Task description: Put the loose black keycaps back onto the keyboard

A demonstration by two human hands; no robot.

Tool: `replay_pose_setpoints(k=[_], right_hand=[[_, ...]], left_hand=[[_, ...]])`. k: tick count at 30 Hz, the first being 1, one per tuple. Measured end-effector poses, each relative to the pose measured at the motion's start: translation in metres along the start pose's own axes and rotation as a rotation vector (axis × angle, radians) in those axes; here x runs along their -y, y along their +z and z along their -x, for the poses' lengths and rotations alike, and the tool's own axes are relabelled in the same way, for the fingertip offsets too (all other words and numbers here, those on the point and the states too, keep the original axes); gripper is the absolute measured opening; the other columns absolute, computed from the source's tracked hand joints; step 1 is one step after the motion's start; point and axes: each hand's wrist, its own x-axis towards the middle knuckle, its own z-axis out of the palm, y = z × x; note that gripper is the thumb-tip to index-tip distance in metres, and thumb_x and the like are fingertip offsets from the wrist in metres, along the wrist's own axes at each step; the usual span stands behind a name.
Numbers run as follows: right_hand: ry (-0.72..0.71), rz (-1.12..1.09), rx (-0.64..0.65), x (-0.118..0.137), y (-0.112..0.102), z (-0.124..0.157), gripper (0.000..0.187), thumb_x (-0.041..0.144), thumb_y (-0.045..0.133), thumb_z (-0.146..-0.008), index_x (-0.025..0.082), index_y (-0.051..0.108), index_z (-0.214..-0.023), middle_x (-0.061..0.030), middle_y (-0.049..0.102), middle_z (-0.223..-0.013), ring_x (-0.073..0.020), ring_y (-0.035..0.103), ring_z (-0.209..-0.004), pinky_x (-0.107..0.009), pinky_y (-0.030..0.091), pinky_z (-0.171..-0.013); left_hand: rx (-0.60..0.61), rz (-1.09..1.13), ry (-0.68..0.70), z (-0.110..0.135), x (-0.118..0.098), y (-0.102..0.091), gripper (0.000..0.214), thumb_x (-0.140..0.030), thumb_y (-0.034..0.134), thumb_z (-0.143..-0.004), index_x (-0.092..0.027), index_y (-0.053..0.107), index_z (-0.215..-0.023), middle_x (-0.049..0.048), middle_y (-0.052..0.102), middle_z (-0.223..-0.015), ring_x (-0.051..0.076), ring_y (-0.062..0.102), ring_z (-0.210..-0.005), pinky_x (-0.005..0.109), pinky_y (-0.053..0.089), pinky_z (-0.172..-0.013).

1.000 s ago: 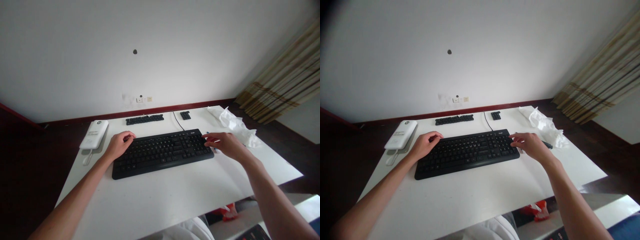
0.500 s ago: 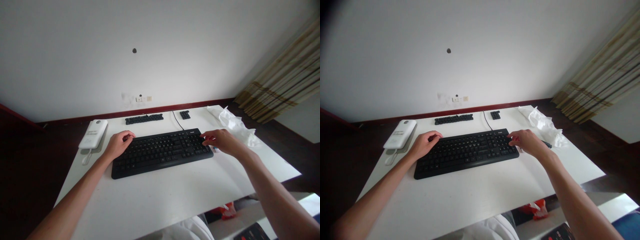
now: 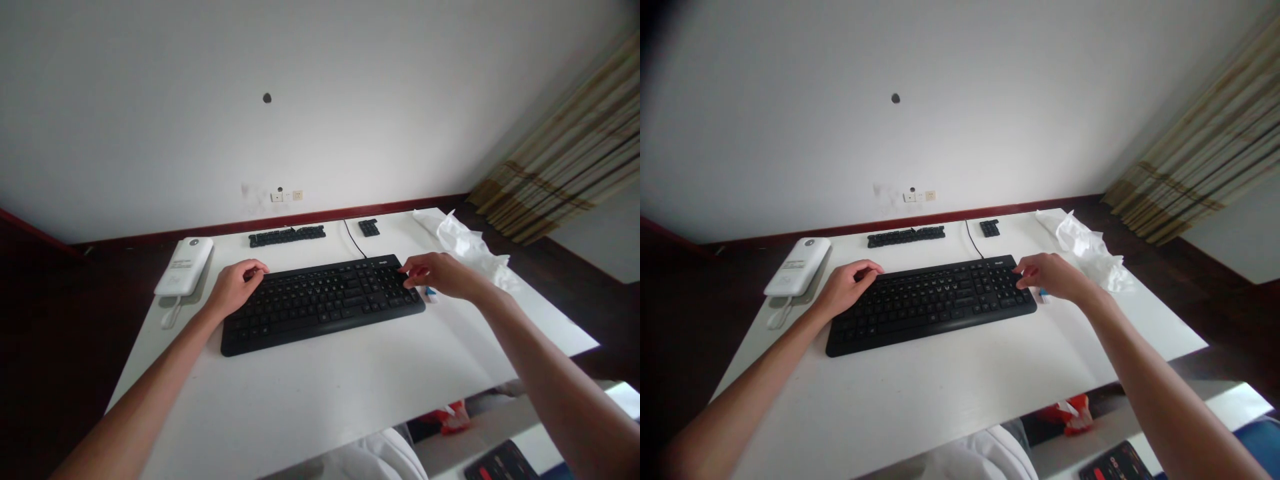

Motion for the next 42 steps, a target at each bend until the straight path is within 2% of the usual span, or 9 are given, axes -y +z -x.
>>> replay_pose_setpoints(k=[6,10,15,19,22,25,28,35,42], right_hand=[[-0.007,-0.341,0.288,-0.007,-0.007,-0.019,0.045,0.059,0.084,-0.067,0.020,0.068,-0.082,0.0028,0.062,-0.064,-0.0130,0.056,-0.060,-0.027,0.043,-0.058],[0.007,-0.411,0.334,-0.006,-0.006,-0.023,0.055,0.069,0.082,-0.066,0.019,0.063,-0.076,0.0038,0.056,-0.060,-0.0108,0.050,-0.057,-0.026,0.040,-0.057],[-0.004,-0.349,0.253,-0.010,-0.002,-0.015,0.049,0.067,0.077,-0.073,0.020,0.067,-0.085,0.0003,0.065,-0.069,-0.0148,0.059,-0.063,-0.028,0.047,-0.059],[0.022,-0.103,0.056,-0.001,0.006,0.002,0.030,0.053,0.070,-0.082,0.025,0.072,-0.093,-0.0014,0.074,-0.079,-0.0186,0.069,-0.072,-0.030,0.052,-0.067],[0.034,0.027,-0.074,0.011,0.011,0.013,0.018,0.041,0.066,-0.083,0.027,0.073,-0.092,-0.0008,0.076,-0.081,-0.0196,0.071,-0.074,-0.031,0.053,-0.068],[0.034,0.052,-0.133,0.016,0.011,0.018,0.015,0.034,0.067,-0.081,0.027,0.075,-0.092,-0.0003,0.077,-0.081,-0.0209,0.073,-0.076,-0.032,0.055,-0.069],[0.029,0.006,-0.180,0.007,0.009,0.019,0.018,0.036,0.066,-0.084,0.028,0.076,-0.097,-0.0004,0.079,-0.086,-0.0226,0.076,-0.083,-0.033,0.057,-0.075],[0.062,-0.076,-0.161,-0.009,0.007,0.019,0.025,0.042,0.067,-0.087,0.030,0.080,-0.105,-0.0015,0.082,-0.095,-0.0259,0.078,-0.092,-0.037,0.060,-0.084],[0.103,-0.036,-0.127,-0.005,0.004,0.011,0.026,0.044,0.069,-0.085,0.031,0.082,-0.103,-0.0001,0.082,-0.092,-0.0246,0.077,-0.088,-0.034,0.057,-0.077]], left_hand=[[-0.006,-0.005,0.001,0.000,0.002,0.001,0.024,-0.038,0.057,-0.095,-0.025,0.076,-0.092,-0.0001,0.080,-0.097,0.020,0.071,-0.087,0.030,0.051,-0.083],[-0.006,-0.004,0.000,0.000,0.003,0.001,0.023,-0.038,0.057,-0.094,-0.025,0.076,-0.091,0.0000,0.080,-0.099,0.020,0.071,-0.088,0.030,0.052,-0.084],[-0.003,-0.006,0.001,0.000,0.002,0.001,0.024,-0.038,0.057,-0.095,-0.025,0.077,-0.091,0.0004,0.080,-0.098,0.020,0.072,-0.088,0.030,0.053,-0.084],[0.003,-0.014,0.002,0.000,0.002,0.001,0.024,-0.038,0.056,-0.095,-0.025,0.077,-0.092,0.0006,0.080,-0.099,0.021,0.072,-0.090,0.030,0.053,-0.084],[0.003,-0.010,-0.005,0.000,0.001,0.000,0.024,-0.037,0.056,-0.094,-0.025,0.077,-0.092,0.0007,0.080,-0.100,0.021,0.072,-0.091,0.030,0.053,-0.085],[0.008,-0.007,-0.013,0.000,0.000,0.000,0.023,-0.037,0.057,-0.094,-0.025,0.077,-0.092,0.0004,0.080,-0.099,0.021,0.072,-0.089,0.031,0.052,-0.085],[0.007,-0.003,-0.008,0.000,0.001,0.001,0.024,-0.037,0.056,-0.094,-0.025,0.077,-0.093,0.0005,0.080,-0.099,0.021,0.072,-0.090,0.031,0.053,-0.086],[0.000,-0.001,0.006,0.000,0.002,0.001,0.023,-0.037,0.057,-0.095,-0.026,0.077,-0.092,-0.0001,0.080,-0.100,0.021,0.072,-0.091,0.031,0.053,-0.087],[0.005,-0.007,0.001,0.000,0.000,0.000,0.023,-0.036,0.057,-0.094,-0.026,0.077,-0.093,0.0004,0.080,-0.101,0.021,0.072,-0.092,0.031,0.053,-0.087]])
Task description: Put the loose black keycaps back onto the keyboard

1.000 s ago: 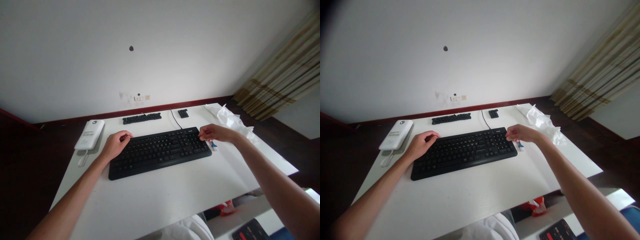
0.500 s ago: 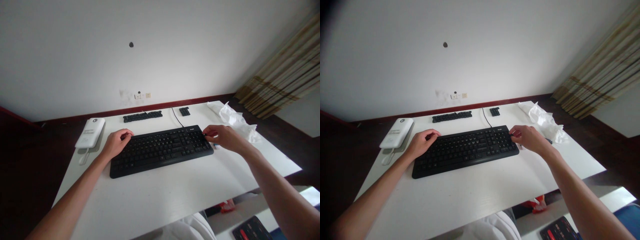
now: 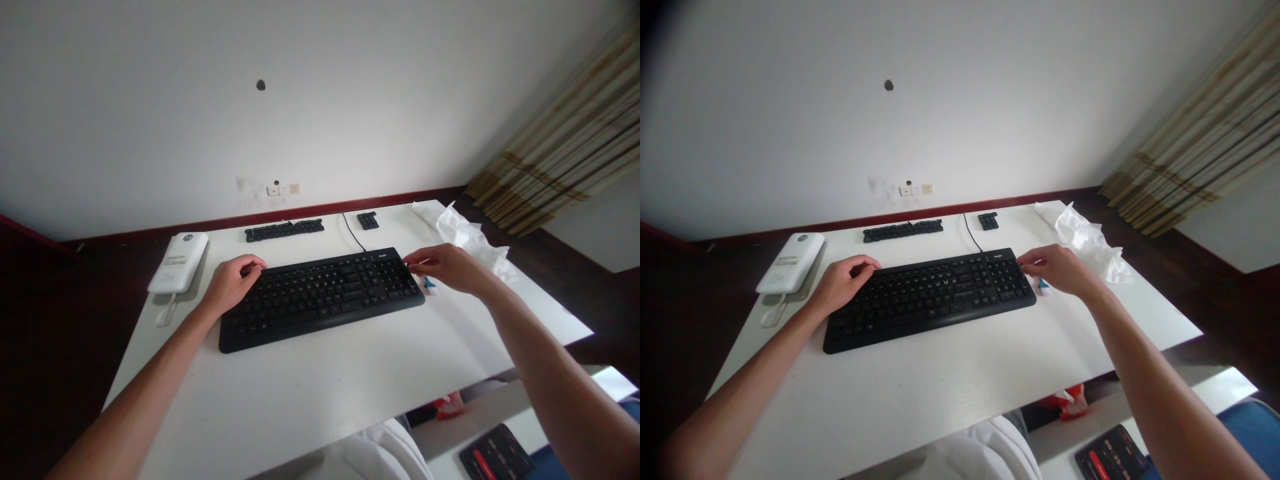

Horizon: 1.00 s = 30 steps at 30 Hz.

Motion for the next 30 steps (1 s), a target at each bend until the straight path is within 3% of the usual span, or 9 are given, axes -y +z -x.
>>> replay_pose_setpoints(k=[8,17,30], right_hand=[[0.032,0.062,0.073,0.003,-0.001,-0.013,0.024,0.043,0.070,-0.084,0.031,0.083,-0.099,0.0007,0.080,-0.082,-0.0221,0.075,-0.078,-0.034,0.056,-0.074],[0.034,0.201,0.177,0.022,-0.009,-0.019,0.023,0.040,0.066,-0.085,0.029,0.083,-0.094,0.0012,0.080,-0.081,-0.0224,0.076,-0.081,-0.035,0.055,-0.081],[0.089,0.309,0.213,0.046,-0.012,-0.025,0.017,0.028,0.066,-0.083,0.025,0.082,-0.090,0.0006,0.079,-0.079,-0.0220,0.076,-0.081,-0.035,0.055,-0.081]], left_hand=[[0.001,-0.001,-0.007,0.000,0.000,0.001,0.023,-0.036,0.056,-0.094,-0.025,0.077,-0.093,-0.0001,0.080,-0.101,0.021,0.072,-0.092,0.031,0.052,-0.087],[0.004,-0.001,-0.002,0.000,-0.001,0.000,0.024,-0.036,0.056,-0.094,-0.024,0.077,-0.093,0.0005,0.080,-0.101,0.020,0.072,-0.091,0.030,0.052,-0.087],[0.005,-0.001,0.004,-0.001,0.001,0.001,0.023,-0.035,0.056,-0.095,-0.025,0.077,-0.093,-0.0008,0.080,-0.102,0.020,0.072,-0.093,0.030,0.052,-0.087]])
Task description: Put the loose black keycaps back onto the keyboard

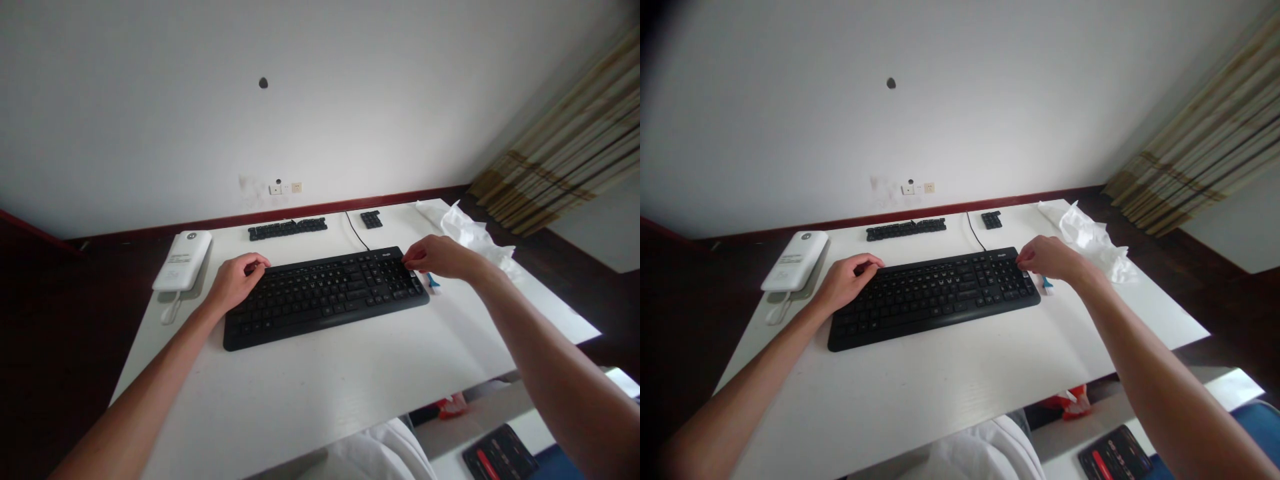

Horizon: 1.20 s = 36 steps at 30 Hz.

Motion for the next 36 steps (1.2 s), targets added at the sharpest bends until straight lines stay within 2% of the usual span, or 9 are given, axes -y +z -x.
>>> replay_pose_setpoints(k=[10,14,26,36], right_hand=[[0.030,-0.081,0.038,0.0013,0.0002,0.0006,0.012,0.026,0.069,-0.082,0.023,0.078,-0.091,0.0004,0.080,-0.085,-0.0186,0.075,-0.074,-0.033,0.058,-0.078],[0.033,-0.098,0.010,0.0007,0.0011,0.0016,0.011,0.025,0.069,-0.081,0.024,0.078,-0.089,0.0013,0.080,-0.083,-0.0183,0.075,-0.073,-0.032,0.057,-0.078],[0.018,-0.061,-0.012,0.0037,0.0022,0.0012,0.010,0.026,0.069,-0.082,0.024,0.078,-0.086,0.0010,0.079,-0.081,-0.0186,0.074,-0.075,-0.032,0.055,-0.074],[-0.019,-0.018,0.009,0.0056,-0.0025,-0.0028,0.015,0.027,0.069,-0.075,0.024,0.080,-0.085,-0.0019,0.079,-0.083,-0.0220,0.073,-0.075,-0.033,0.056,-0.070]], left_hand=[[-0.003,-0.012,-0.007,0.0001,-0.0017,-0.0006,0.023,-0.036,0.056,-0.094,-0.026,0.077,-0.093,-0.0003,0.081,-0.101,0.021,0.072,-0.092,0.031,0.052,-0.088],[-0.001,-0.006,0.000,0.0000,-0.0013,-0.0007,0.023,-0.035,0.056,-0.094,-0.026,0.077,-0.093,-0.0004,0.080,-0.101,0.020,0.072,-0.092,0.031,0.052,-0.088],[0.007,-0.002,-0.008,0.0001,-0.0030,-0.0008,0.025,-0.037,0.055,-0.094,-0.026,0.077,-0.093,0.0004,0.080,-0.102,0.021,0.072,-0.093,0.031,0.052,-0.088],[0.005,-0.012,-0.002,0.0003,-0.0056,-0.0020,0.025,-0.037,0.055,-0.094,-0.025,0.077,-0.093,0.0007,0.081,-0.101,0.022,0.072,-0.092,0.032,0.054,-0.088]])
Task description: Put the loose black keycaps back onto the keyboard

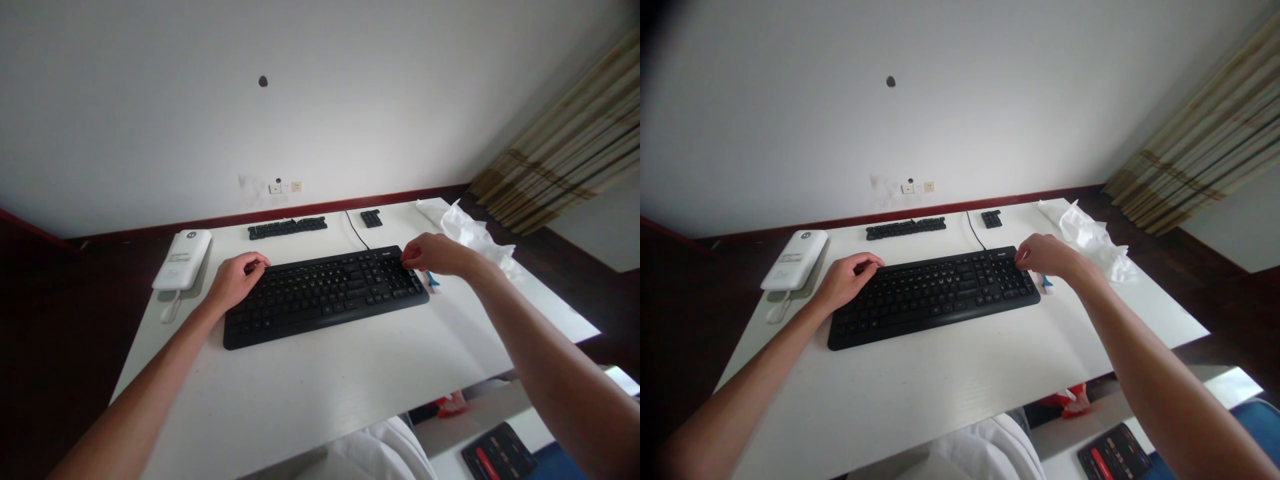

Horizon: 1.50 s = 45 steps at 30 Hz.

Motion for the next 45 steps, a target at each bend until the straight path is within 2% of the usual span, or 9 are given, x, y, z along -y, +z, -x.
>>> replay_pose_setpoints(k=[5,11,17,20,24,29,33,38,45], right_hand=[[0.028,-0.022,0.025,-0.001,0.000,-0.001,0.014,0.027,0.070,-0.076,0.023,0.080,-0.085,-0.0022,0.078,-0.077,-0.0215,0.073,-0.074,-0.033,0.058,-0.073],[0.044,-0.161,0.080,-0.006,0.001,-0.004,0.011,0.024,0.070,-0.079,0.021,0.079,-0.083,-0.0030,0.078,-0.076,-0.0206,0.075,-0.073,-0.032,0.061,-0.074],[0.008,-0.205,0.087,-0.013,0.005,-0.009,0.009,0.027,0.071,-0.079,0.020,0.076,-0.082,-0.0031,0.078,-0.081,-0.0195,0.074,-0.070,-0.032,0.062,-0.072],[-0.021,-0.247,0.085,-0.024,0.011,-0.008,0.014,0.034,0.072,-0.080,0.022,0.075,-0.086,-0.0024,0.078,-0.083,-0.0190,0.074,-0.071,-0.031,0.062,-0.073],[-0.066,-0.441,0.125,-0.042,0.020,-0.010,0.027,0.042,0.076,-0.077,0.022,0.072,-0.094,-0.0016,0.075,-0.084,-0.0194,0.074,-0.076,-0.033,0.063,-0.075],[0.025,-0.595,0.232,-0.046,0.014,-0.017,0.044,0.047,0.088,-0.065,0.020,0.067,-0.092,-0.0066,0.074,-0.089,-0.0221,0.073,-0.078,-0.039,0.065,-0.077],[0.074,-0.490,0.333,-0.043,0.003,-0.024,0.050,0.053,0.090,-0.059,0.019,0.071,-0.092,-0.0106,0.076,-0.092,-0.0261,0.074,-0.086,-0.038,0.065,-0.074],[0.057,-0.270,0.465,-0.037,-0.005,-0.027,0.044,0.061,0.080,-0.069,0.018,0.074,-0.075,-0.0112,0.078,-0.084,-0.0242,0.074,-0.082,-0.035,0.060,-0.074],[0.040,-0.169,0.523,-0.028,-0.010,-0.028,0.041,0.061,0.075,-0.072,0.020,0.071,-0.070,-0.0103,0.078,-0.082,-0.0223,0.072,-0.076,-0.034,0.055,-0.071]], left_hand=[[0.001,-0.012,0.000,0.000,0.000,0.000,0.026,-0.038,0.055,-0.094,-0.025,0.077,-0.093,0.0011,0.081,-0.101,0.022,0.072,-0.092,0.032,0.053,-0.087],[0.005,-0.012,-0.023,0.000,0.001,0.001,0.024,-0.037,0.056,-0.094,-0.025,0.077,-0.093,0.0005,0.081,-0.102,0.021,0.072,-0.091,0.032,0.053,-0.088],[0.009,-0.006,-0.014,0.000,0.003,0.001,0.025,-0.038,0.055,-0.094,-0.026,0.077,-0.094,0.0006,0.081,-0.103,0.022,0.073,-0.095,0.032,0.053,-0.090],[0.007,-0.009,-0.008,0.000,0.003,0.000,0.026,-0.039,0.055,-0.095,-0.026,0.077,-0.094,0.0010,0.081,-0.104,0.023,0.073,-0.096,0.032,0.054,-0.091],[0.007,-0.007,-0.008,0.000,0.003,0.001,0.026,-0.038,0.055,-0.095,-0.026,0.077,-0.094,0.0006,0.081,-0.104,0.022,0.073,-0.096,0.032,0.054,-0.091],[-0.001,-0.005,-0.006,0.000,0.006,0.002,0.025,-0.039,0.055,-0.095,-0.026,0.077,-0.093,0.0006,0.081,-0.103,0.022,0.073,-0.095,0.032,0.054,-0.091],[-0.002,-0.005,-0.003,-0.001,0.006,0.002,0.025,-0.039,0.055,-0.095,-0.026,0.077,-0.093,0.0004,0.081,-0.103,0.022,0.073,-0.095,0.031,0.054,-0.090],[-0.002,-0.011,-0.011,0.000,0.003,0.001,0.024,-0.037,0.055,-0.095,-0.026,0.076,-0.092,0.0001,0.081,-0.102,0.022,0.073,-0.094,0.031,0.053,-0.088],[-0.009,-0.024,-0.022,0.000,0.003,0.001,0.025,-0.039,0.055,-0.095,-0.026,0.076,-0.092,0.0007,0.081,-0.102,0.022,0.073,-0.094,0.032,0.053,-0.087]])
